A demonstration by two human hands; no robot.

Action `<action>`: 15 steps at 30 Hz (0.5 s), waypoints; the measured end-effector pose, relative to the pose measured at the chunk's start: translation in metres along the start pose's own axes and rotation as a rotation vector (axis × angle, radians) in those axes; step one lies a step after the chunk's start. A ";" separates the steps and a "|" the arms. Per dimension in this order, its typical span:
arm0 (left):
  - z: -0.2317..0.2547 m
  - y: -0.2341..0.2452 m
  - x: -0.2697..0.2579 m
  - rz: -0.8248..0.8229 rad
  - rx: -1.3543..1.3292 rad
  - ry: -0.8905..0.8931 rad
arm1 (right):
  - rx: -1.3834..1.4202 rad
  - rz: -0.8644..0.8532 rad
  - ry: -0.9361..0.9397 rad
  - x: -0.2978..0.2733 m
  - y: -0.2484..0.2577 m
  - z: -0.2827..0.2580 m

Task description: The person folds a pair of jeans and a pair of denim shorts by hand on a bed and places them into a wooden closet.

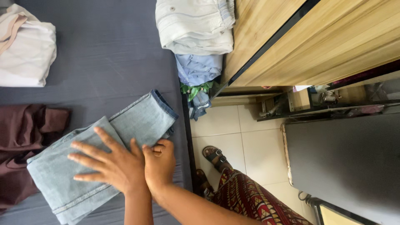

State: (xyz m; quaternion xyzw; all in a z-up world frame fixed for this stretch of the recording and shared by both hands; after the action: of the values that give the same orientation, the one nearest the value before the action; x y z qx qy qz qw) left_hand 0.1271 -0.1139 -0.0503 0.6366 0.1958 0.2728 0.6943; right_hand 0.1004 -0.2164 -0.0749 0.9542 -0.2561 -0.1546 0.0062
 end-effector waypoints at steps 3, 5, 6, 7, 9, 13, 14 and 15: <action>-0.005 -0.003 -0.001 -0.016 0.013 0.080 | 0.194 0.075 -0.274 0.008 -0.001 0.001; -0.004 -0.002 -0.005 -0.026 0.008 0.081 | 0.345 0.098 -0.441 0.013 -0.003 0.002; -0.005 -0.001 -0.005 -0.039 0.001 0.079 | 0.288 -0.019 -0.429 0.019 -0.006 -0.001; -0.008 0.001 -0.003 -0.038 0.002 0.083 | 0.227 -0.132 -0.410 0.023 -0.009 -0.003; -0.012 0.006 0.003 -0.102 -0.082 0.069 | 0.171 -0.198 -0.332 0.020 -0.019 -0.008; -0.026 0.031 0.004 -0.114 -0.163 0.012 | 0.026 -0.164 -0.092 0.023 -0.027 -0.019; -0.032 0.039 0.005 -0.141 -0.271 0.009 | 0.034 -0.169 -0.095 0.020 -0.031 -0.019; -0.035 0.046 0.004 -0.172 -0.384 0.006 | -0.088 -0.170 0.106 0.022 -0.031 -0.029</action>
State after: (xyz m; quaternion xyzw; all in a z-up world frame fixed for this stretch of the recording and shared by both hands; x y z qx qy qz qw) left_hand 0.1022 -0.0827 -0.0088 0.4727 0.1958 0.2465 0.8231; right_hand 0.1424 -0.2027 -0.0563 0.9781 -0.1664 -0.1152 0.0485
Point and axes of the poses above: each hand's wrist, its own x-axis towards the middle knuckle, its own y-axis out of the back of the hand, z = x × y, the point moved 5 cm from there along x, towards the middle knuckle, and after that the axes turned 13 degrees about y, right-handed, at the moved point
